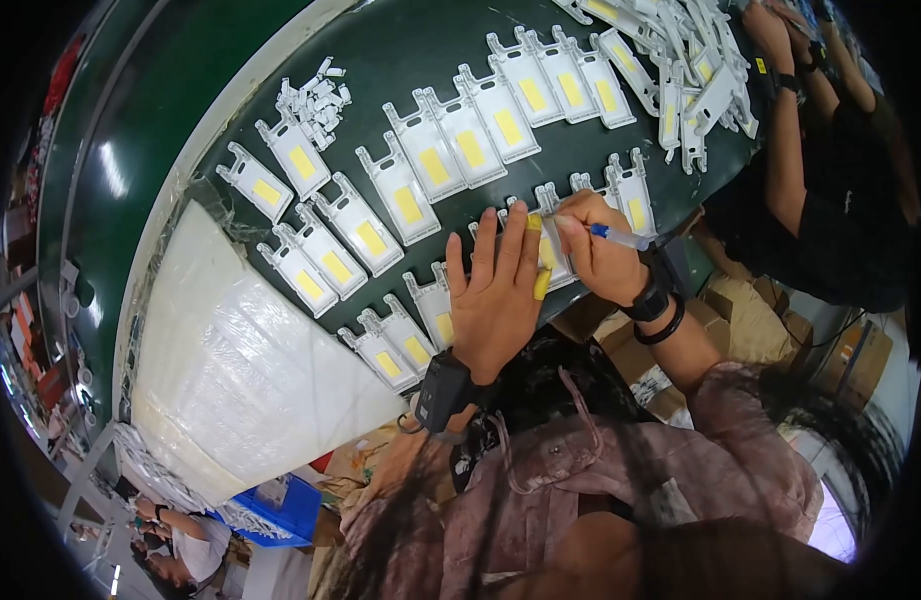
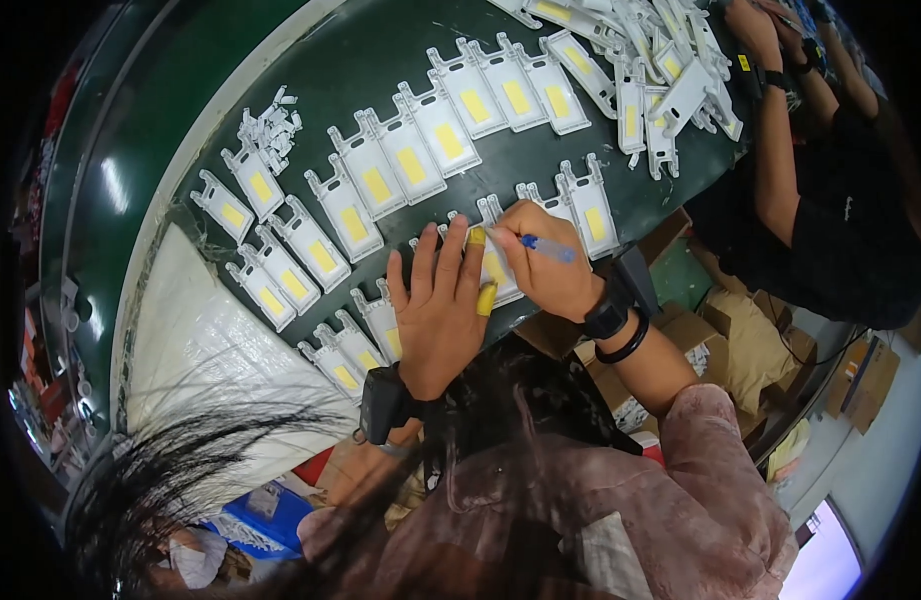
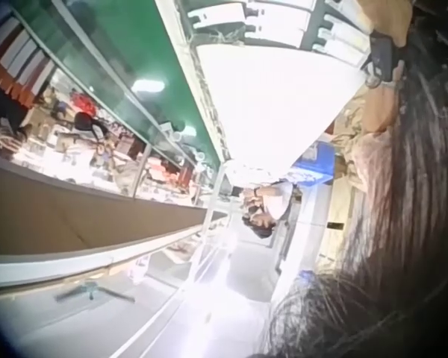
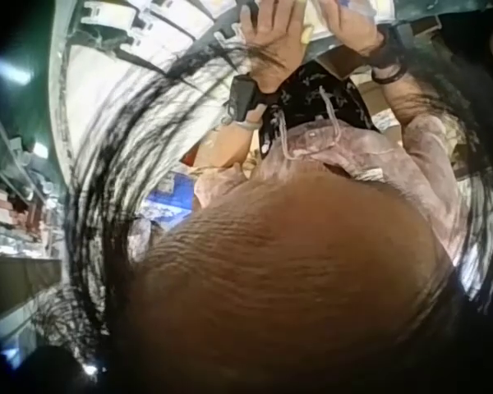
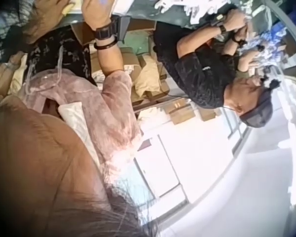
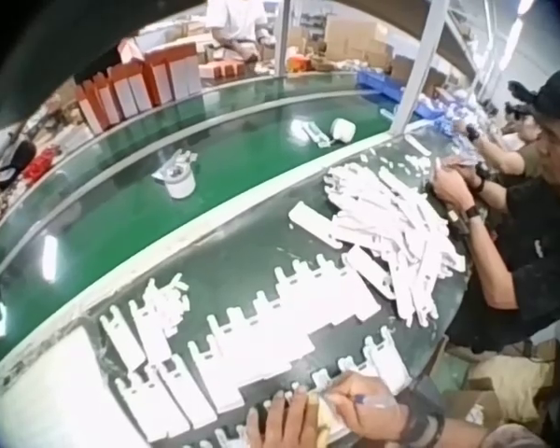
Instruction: The person applies adhesive strips to white plastic components, then picks up a small white housing and fits a blue battery and a yellow component into it. Finally, the person presses the parts together and places the assembled unit onto the green conveyor belt.
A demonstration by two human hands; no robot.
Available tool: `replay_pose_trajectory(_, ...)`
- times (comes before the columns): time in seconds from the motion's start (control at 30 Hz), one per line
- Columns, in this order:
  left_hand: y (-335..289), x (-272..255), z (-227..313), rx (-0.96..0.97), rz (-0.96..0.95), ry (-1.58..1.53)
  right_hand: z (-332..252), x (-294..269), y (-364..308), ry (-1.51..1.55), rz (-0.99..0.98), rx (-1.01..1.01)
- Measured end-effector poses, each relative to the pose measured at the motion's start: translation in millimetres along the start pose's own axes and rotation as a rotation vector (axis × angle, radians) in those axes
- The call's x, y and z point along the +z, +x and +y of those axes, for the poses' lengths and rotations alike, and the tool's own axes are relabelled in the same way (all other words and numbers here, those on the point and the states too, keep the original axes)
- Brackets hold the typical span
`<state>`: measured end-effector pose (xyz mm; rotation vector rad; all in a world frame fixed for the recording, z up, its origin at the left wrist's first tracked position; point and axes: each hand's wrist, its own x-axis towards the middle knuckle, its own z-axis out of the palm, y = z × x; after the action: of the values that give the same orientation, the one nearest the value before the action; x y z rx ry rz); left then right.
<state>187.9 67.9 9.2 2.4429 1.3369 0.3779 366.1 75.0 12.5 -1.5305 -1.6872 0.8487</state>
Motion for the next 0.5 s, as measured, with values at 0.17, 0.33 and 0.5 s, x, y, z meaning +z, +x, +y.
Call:
replay_pose_trajectory(0.17, -1, 0, 0, 0.003, 0.005, 0.0, -3, 1, 2, -0.044, -0.001, -0.039)
replay_pose_trajectory(0.33, 0, -1, 1, 0.002, -0.002, -0.011, -2, 0, 1, -0.004, -0.011, -0.018)
replay_pose_trajectory(0.5, -1, -3, 0, -0.008, 0.007, 0.008, 9, 0, -6, 0.244, 0.031, 0.051)
